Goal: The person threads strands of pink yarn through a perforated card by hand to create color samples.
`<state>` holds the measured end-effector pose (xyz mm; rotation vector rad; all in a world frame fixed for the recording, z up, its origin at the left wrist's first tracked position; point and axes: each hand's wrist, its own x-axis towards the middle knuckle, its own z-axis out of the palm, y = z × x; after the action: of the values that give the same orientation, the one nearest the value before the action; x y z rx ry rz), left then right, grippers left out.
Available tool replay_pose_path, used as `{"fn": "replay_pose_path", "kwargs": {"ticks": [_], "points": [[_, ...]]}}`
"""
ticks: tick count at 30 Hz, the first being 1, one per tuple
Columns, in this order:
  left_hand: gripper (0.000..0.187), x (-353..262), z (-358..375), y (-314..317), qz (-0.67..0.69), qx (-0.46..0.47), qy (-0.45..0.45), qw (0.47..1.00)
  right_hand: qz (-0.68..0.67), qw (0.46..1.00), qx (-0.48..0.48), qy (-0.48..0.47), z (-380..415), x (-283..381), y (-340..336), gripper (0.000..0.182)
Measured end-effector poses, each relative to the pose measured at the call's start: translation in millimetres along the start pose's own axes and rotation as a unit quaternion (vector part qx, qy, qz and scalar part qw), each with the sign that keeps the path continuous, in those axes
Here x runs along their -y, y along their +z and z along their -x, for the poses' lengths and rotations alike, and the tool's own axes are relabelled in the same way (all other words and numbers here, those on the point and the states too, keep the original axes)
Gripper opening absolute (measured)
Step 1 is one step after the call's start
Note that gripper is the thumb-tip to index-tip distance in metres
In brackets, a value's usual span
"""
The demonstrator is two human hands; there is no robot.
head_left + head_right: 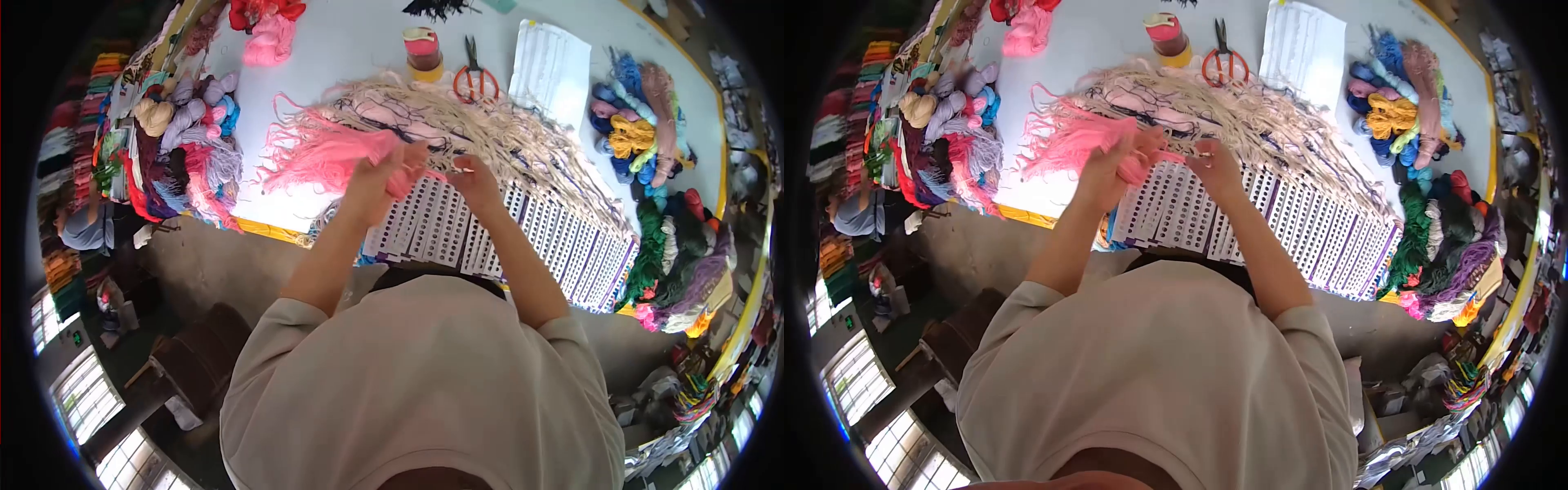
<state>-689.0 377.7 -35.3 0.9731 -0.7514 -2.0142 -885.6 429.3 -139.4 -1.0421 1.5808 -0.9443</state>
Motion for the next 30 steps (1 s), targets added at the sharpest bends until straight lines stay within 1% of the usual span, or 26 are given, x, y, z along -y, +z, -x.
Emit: {"fn": "replay_pose_path", "kwargs": {"ticks": [1, 2, 3, 4, 5, 6, 7, 8, 10, 13, 14, 16, 17, 19, 20, 22, 23, 25, 28, 30], "points": [[0.037, -1.8, 7.6, 14.3, 0.005, 0.009, 0.008, 1.0, -0.053, 0.997, 0.007, 0.056, 17.1, 64.2, -10.3, 0.021], [0.042, -8.8, 16.6, 30.0, 0.072, 0.014, -0.008, 0.997, -0.045, 0.998, 0.002, 0.047, 28.4, 85.0, -14.8, 0.021], [0.047, -14.0, 23.9, 39.4, 0.137, 0.021, -0.027, 0.99, -0.156, 0.986, 0.026, 0.051, 38.2, 99.1, -17.9, 0.02], [0.047, -13.8, 28.1, 40.9, 0.139, 0.032, -0.021, 0.99, -0.266, 0.961, 0.052, 0.053, 49.5, 118.0, -19.6, 0.02], [0.049, -12.0, 30.8, 40.1, 0.121, 0.093, -0.024, 0.988, -0.247, 0.967, 0.056, 0.041, 62.5, 139.5, -17.4, 0.015], [0.052, -13.9, 34.6, 42.5, 0.1, 0.153, -0.026, 0.983, -0.244, 0.968, 0.051, 0.031, 70.4, 144.5, -15.0, 0.015], [0.053, -14.5, 40.5, 47.1, 0.064, 0.121, -0.025, 0.99, -0.208, 0.976, 0.056, 0.022, 76.9, 147.5, -12.4, 0.012], [0.053, -16.4, 45.6, 50.0, 0.061, 0.131, -0.02, 0.989, -0.172, 0.983, 0.061, 0.013, 82.3, 149.2, -9.4, 0.009], [0.038, -19.3, 53.9, 51.8, 0.009, 0.09, -0.003, 0.996, -0.186, 0.981, 0.047, -0.015, 92.0, 153.0, -3.3, 0.007], [0.034, -26.0, 61.2, 47.8, 0.0, 0.089, 0.026, 0.996, -0.291, 0.956, 0.035, 0.0, 106.5, 160.9, 3.0, 0.009], [0.034, -27.6, 64.6, 47.4, 0.0, 0.092, 0.028, 0.995, -0.29, 0.956, 0.033, -0.004, 110.6, 161.7, 4.2, 0.009], [0.035, -31.4, 70.4, 48.2, 0.073, 0.093, -0.01, 0.993, -0.345, 0.937, 0.039, 0.02, 116.7, 161.9, 4.7, 0.01], [0.035, -32.2, 72.7, 48.4, 0.072, 0.096, -0.009, 0.993, -0.345, 0.938, 0.037, 0.017, 118.9, 160.9, 4.6, 0.01], [0.035, -32.4, 76.4, 49.9, 0.127, 0.127, -0.016, 0.984, -0.326, 0.945, 0.038, 0.01, 123.0, 160.0, 4.8, 0.011], [0.035, -33.3, 78.0, 51.5, 0.127, 0.129, -0.016, 0.983, -0.326, 0.945, 0.036, 0.008, 124.5, 161.3, 6.2, 0.011], [0.036, -34.4, 81.9, 55.2, 0.103, 0.142, -0.026, 0.984, -0.277, 0.961, 0.015, -0.011, 128.5, 167.1, 10.5, 0.011], [0.036, -32.3, 82.4, 55.6, 0.103, 0.143, -0.028, 0.984, -0.278, 0.961, 0.013, -0.011, 129.8, 166.4, 12.6, 0.011], [0.037, -28.3, 82.4, 56.8, 0.055, 0.155, -0.023, 0.986, -0.279, 0.96, 0.001, -0.029, 131.0, 162.6, 16.3, 0.01], [0.038, -29.0, 84.9, 63.8, 0.037, 0.15, -0.012, 0.988, -0.315, 0.948, -0.018, -0.032, 130.1, 157.9, 18.4, 0.006], [0.038, -29.9, 83.9, 64.4, 0.036, 0.146, -0.009, 0.989, -0.313, 0.949, -0.016, -0.029, 133.0, 159.6, 14.9, 0.007]]}}
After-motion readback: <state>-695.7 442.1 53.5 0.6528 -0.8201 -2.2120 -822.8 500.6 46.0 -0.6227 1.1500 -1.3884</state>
